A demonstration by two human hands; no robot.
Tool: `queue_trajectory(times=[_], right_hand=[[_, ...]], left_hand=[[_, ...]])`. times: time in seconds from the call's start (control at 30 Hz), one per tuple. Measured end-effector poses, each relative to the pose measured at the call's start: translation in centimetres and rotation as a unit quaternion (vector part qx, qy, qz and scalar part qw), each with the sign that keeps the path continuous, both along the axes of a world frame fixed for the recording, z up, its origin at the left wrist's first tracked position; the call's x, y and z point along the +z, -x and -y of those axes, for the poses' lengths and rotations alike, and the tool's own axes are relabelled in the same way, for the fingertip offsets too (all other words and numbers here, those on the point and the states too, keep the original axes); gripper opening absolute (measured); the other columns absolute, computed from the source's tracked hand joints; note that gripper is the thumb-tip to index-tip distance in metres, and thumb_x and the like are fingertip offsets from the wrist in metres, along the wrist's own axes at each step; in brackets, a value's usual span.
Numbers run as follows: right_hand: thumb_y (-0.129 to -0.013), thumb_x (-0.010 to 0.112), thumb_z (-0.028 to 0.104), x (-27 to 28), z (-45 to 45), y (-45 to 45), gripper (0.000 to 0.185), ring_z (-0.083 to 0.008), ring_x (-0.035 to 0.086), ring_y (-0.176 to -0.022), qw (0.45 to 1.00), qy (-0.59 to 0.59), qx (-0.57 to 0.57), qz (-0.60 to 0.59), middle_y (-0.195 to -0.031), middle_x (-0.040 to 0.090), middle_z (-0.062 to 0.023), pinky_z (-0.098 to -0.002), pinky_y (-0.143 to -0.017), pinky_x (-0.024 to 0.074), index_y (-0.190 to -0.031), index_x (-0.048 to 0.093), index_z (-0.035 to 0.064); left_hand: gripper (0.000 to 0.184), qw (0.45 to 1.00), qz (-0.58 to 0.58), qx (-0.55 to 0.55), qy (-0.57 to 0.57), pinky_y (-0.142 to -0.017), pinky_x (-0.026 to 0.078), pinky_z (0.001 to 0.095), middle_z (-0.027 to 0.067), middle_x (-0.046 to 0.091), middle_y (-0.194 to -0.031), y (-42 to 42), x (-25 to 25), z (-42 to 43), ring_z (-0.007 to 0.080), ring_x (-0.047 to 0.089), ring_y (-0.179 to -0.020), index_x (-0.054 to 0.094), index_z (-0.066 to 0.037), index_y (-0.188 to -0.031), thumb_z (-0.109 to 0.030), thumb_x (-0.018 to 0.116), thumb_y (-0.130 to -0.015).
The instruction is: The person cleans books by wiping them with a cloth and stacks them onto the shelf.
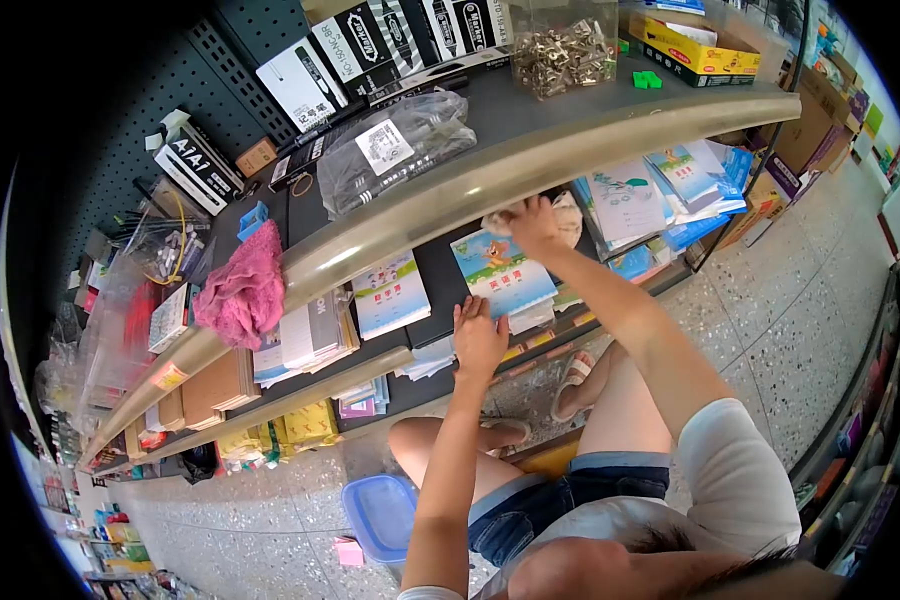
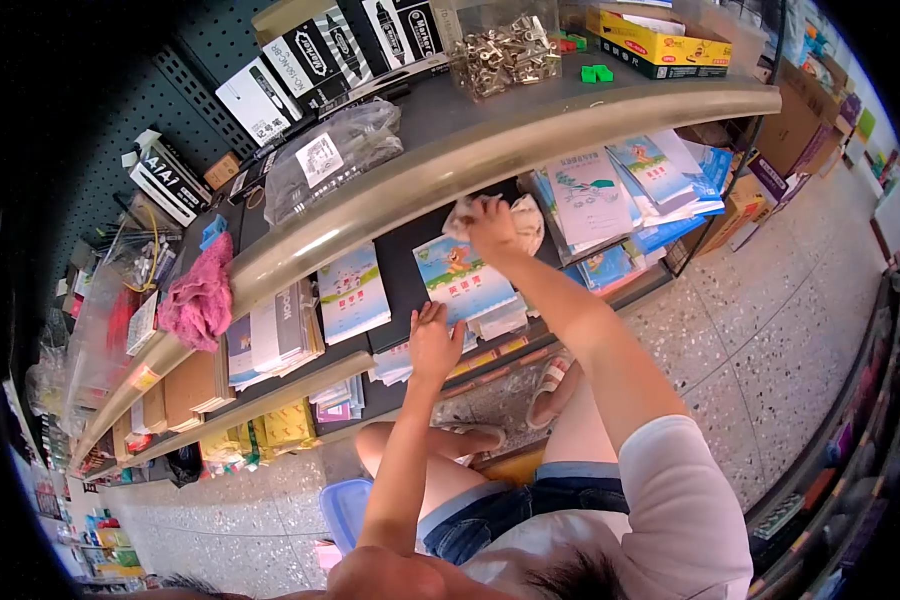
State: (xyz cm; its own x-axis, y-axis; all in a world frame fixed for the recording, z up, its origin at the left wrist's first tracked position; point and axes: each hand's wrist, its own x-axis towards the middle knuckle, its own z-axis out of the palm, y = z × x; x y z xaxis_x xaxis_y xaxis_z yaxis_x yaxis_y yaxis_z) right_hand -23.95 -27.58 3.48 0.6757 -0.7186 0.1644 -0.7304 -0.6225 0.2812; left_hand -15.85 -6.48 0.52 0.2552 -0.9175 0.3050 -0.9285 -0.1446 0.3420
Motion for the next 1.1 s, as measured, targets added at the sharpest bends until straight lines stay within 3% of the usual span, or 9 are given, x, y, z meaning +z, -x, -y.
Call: queue_trajectory(times=[0.1,0.27,0.37,0.47,0.7,0.8,0.83,1.0,1.1], right_hand=[[-0.088,0.047,0.018,1.5,0.8,0.9,0.037,-0.0313,0.045,-0.117,0.996,-0.056,-0.065,-0.003,-0.136,0.043,-0.0111,-0.0445,-0.092,0.0341,-0.121,0.062,0.0254],[-0.085,0.048,0.015,3.4,-7.8,4.8,0.038,-0.0297,0.048,-0.108,0.981,-0.083,0.147,0.099,-0.124,0.050,-0.0093,-0.0407,-0.086,0.0379,-0.120,0.062,0.0219],[-0.084,0.049,0.016,2.0,-10.8,6.0,0.037,-0.0273,0.050,-0.101,0.972,-0.028,0.214,0.092,-0.115,0.052,-0.0076,-0.0397,-0.082,0.0376,-0.118,0.063,0.0225],[-0.084,0.049,0.017,0.5,-9.2,5.4,0.037,-0.0263,0.049,-0.099,0.979,0.039,0.183,0.086,-0.112,0.052,-0.0069,-0.0378,-0.080,0.0368,-0.117,0.063,0.0235],[-0.089,0.044,0.020,-1.8,0.9,2.5,0.033,-0.0289,0.048,-0.101,0.988,0.148,-0.045,-0.001,-0.116,0.051,-0.0082,-0.0417,-0.082,0.0354,-0.117,0.063,0.0224],[-0.087,0.045,0.018,1.6,-2.3,3.4,0.036,-0.0296,0.049,-0.100,0.996,0.046,-0.031,0.072,-0.117,0.051,-0.0090,-0.0417,-0.081,0.0371,-0.119,0.062,0.0219],[-0.083,0.048,0.014,2.1,-4.0,4.0,0.040,-0.0300,0.049,-0.098,0.985,0.041,0.007,0.165,-0.116,0.051,-0.0100,-0.0402,-0.077,0.0390,-0.119,0.062,0.0217],[-0.078,0.052,0.008,3.6,-8.6,5.7,0.046,-0.0301,0.051,-0.098,0.975,-0.037,0.098,0.197,-0.113,0.053,-0.0103,-0.0404,-0.080,0.0405,-0.119,0.064,0.0246],[-0.080,0.051,0.008,2.6,-8.1,5.0,0.045,-0.0298,0.052,-0.104,0.968,-0.087,0.153,0.181,-0.117,0.053,-0.0080,-0.0399,-0.084,0.0400,-0.118,0.064,0.0287]], left_hand=[[0.044,1.000,0.011,-0.004,0.013,-0.106,0.033,0.0454,0.0206,0.060,-0.118,0.3,-0.2,-0.1,0.0344,0.053,-0.117,0.059,0.006,-0.112,-0.025,0.065,-0.081],[0.045,1.000,-0.005,0.004,0.020,-0.106,0.033,0.0454,0.0204,0.059,-0.119,0.4,-0.1,0.0,0.0340,0.052,-0.118,0.058,0.006,-0.113,-0.025,0.065,-0.081],[0.046,1.000,-0.007,-0.005,0.002,-0.107,0.033,0.0457,0.0208,0.058,-0.121,0.3,0.4,-0.1,0.0341,0.052,-0.119,0.058,0.006,-0.113,-0.026,0.064,-0.081],[0.047,1.000,-0.004,-0.006,0.021,-0.106,0.033,0.0434,0.0226,0.059,-0.118,0.2,0.1,0.0,0.0329,0.053,-0.118,0.059,0.008,-0.111,-0.028,0.065,-0.081],[0.046,1.000,-0.001,-0.004,0.001,-0.106,0.033,0.0437,0.0209,0.059,-0.120,0.4,0.5,0.0,0.0326,0.053,-0.118,0.059,0.007,-0.112,-0.027,0.063,-0.081],[0.042,1.000,-0.015,-0.014,-0.020,-0.106,0.033,0.0441,0.0204,0.059,-0.119,-0.1,1.1,0.0,0.0328,0.053,-0.117,0.060,0.003,-0.113,-0.023,0.060,-0.081],[0.040,0.999,-0.036,-0.017,-0.037,-0.107,0.033,0.0444,0.0205,0.059,-0.118,-1.0,1.2,0.2,0.0330,0.053,-0.116,0.060,0.002,-0.114,-0.022,0.059,-0.081],[0.038,0.987,-0.159,-0.007,-0.013,-0.101,0.040,0.0419,0.0228,0.058,-0.117,-5.0,1.4,3.2,0.0369,0.054,-0.112,0.059,-0.001,-0.117,-0.003,0.049,-0.080],[0.042,0.978,-0.191,-0.016,0.083,-0.099,0.042,0.0407,0.0238,0.056,-0.120,-5.7,2.0,5.3,0.0389,0.053,-0.113,0.056,-0.001,-0.121,0.002,0.046,-0.080]])
